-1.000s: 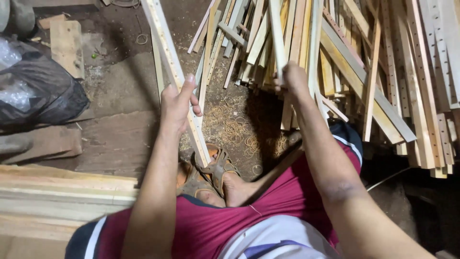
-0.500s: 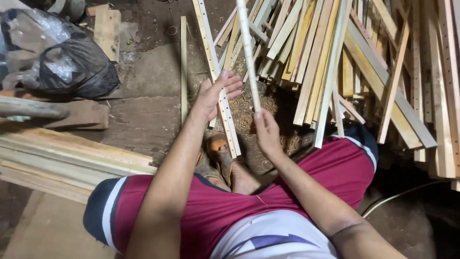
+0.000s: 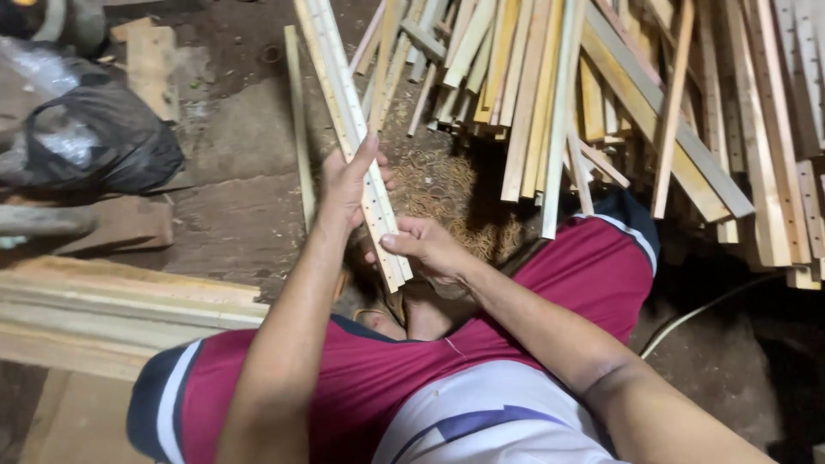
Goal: The person sits on the floor and repeatedly picks up thin wooden slats from a pile, inspects them, and places them into a separate stack. The person handles the slats one by one, occasionally adjusting the growing stack.
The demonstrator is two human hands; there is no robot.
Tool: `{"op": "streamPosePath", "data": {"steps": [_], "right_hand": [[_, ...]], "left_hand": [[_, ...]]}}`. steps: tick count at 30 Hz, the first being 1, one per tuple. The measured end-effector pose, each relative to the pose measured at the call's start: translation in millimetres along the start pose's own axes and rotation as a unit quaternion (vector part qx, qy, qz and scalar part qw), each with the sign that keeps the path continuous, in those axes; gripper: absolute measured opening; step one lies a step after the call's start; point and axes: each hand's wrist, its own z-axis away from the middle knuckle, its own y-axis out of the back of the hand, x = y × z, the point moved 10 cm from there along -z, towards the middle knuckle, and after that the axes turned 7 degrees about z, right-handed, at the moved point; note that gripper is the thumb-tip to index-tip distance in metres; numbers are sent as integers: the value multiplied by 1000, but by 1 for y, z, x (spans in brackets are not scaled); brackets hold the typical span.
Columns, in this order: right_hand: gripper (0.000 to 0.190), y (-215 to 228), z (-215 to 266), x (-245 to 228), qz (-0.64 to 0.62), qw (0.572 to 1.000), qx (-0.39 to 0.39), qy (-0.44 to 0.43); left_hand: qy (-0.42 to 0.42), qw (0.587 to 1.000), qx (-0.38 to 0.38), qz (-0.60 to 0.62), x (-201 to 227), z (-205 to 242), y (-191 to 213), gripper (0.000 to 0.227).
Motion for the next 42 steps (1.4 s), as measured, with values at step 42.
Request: {"op": "streamPosePath", "data": {"steps": [42], "right_hand": [[22, 145, -108, -89, -76, 953, 239, 170]], "left_hand": [[-60, 993, 64, -76, 31, -22, 26, 42]]}}
